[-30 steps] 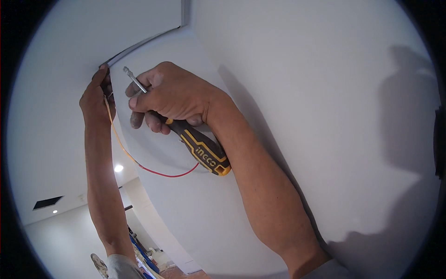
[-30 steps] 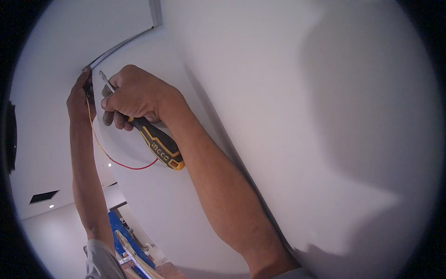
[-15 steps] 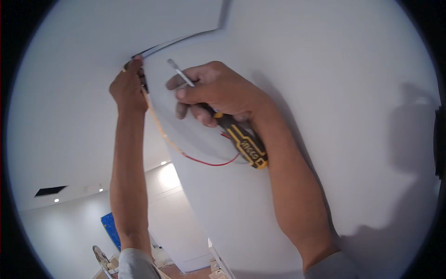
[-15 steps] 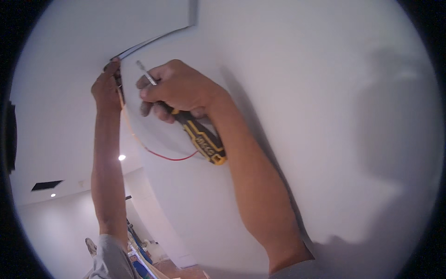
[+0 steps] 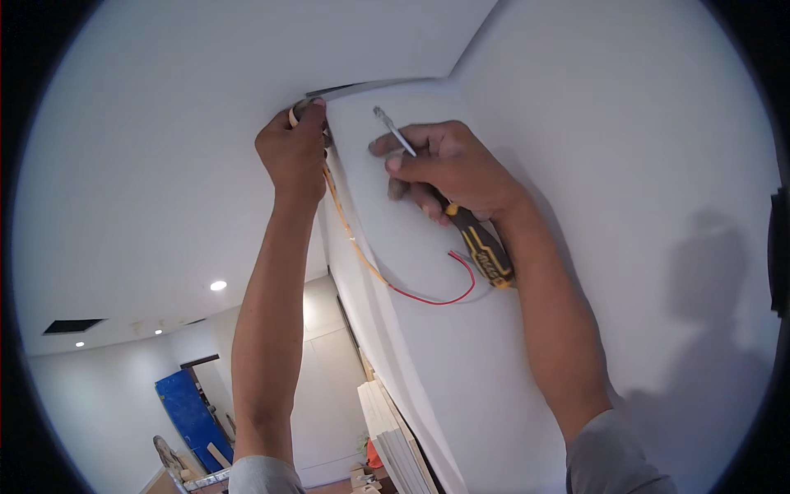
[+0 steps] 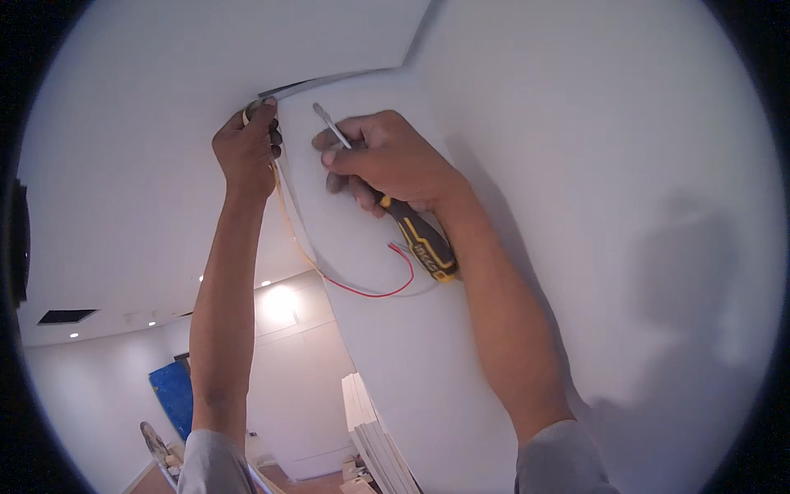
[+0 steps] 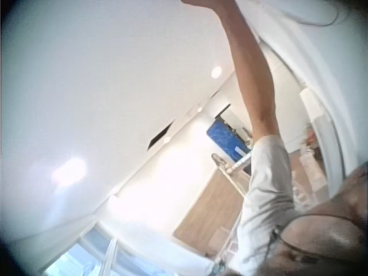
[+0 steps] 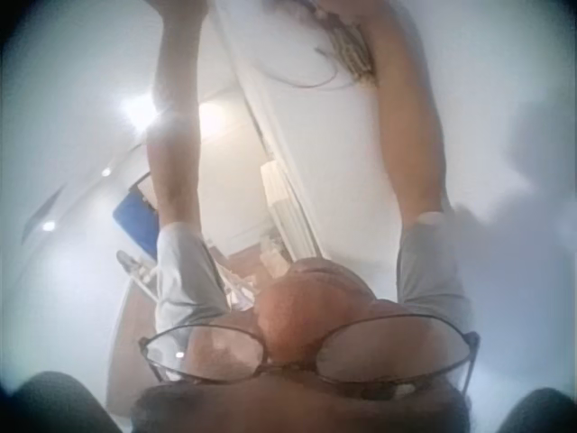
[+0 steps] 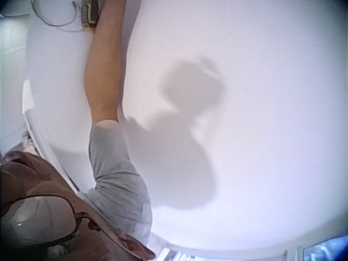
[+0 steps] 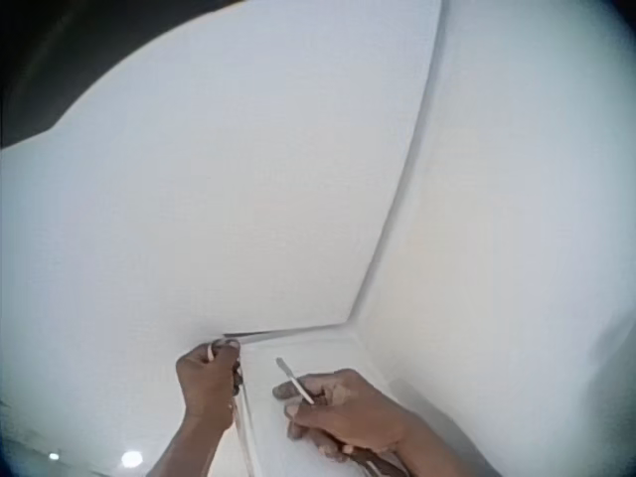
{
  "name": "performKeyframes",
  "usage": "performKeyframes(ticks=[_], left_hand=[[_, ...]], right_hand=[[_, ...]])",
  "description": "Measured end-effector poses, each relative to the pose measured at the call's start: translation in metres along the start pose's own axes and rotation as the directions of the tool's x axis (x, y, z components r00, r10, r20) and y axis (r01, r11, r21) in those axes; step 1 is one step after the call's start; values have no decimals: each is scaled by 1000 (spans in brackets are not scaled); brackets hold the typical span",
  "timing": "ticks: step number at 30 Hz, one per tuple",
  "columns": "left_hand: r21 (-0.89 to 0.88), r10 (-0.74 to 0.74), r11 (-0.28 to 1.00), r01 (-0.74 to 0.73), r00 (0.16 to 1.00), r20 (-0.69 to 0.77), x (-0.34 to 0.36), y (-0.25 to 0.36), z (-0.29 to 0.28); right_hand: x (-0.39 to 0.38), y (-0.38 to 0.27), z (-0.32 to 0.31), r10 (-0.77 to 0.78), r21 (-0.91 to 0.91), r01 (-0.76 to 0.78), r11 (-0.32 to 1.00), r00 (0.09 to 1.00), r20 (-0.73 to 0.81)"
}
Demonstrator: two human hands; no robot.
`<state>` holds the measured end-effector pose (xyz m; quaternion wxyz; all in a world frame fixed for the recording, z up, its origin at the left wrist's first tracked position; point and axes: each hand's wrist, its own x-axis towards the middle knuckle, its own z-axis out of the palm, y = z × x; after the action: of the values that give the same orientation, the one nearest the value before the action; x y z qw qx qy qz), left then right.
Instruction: The recorder is installing an LED strip into a ceiling cove.
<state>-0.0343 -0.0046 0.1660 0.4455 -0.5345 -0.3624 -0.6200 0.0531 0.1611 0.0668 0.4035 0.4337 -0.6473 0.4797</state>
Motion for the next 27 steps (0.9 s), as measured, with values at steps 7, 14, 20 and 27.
performKeyframes(ticks=[7, 14, 20, 27], left_hand=[[55, -28, 998, 29, 1000, -12, 2, -2, 3], [220, 7, 975, -14, 1000, 29, 3, 17, -11], [613, 292, 747, -256, 955, 43, -7, 36, -27], [505, -1, 860, -75, 989, 149, 5, 53, -35]], right_hand=[[51, -16, -7, -436, -969, 170, 177, 896, 77], [71, -11, 6, -456, -996, 93, -11, 886, 88], [65, -18, 6, -414, -993, 85, -87, 903, 114], [64, -14, 12, -358, -996, 40, -77, 931, 66]])
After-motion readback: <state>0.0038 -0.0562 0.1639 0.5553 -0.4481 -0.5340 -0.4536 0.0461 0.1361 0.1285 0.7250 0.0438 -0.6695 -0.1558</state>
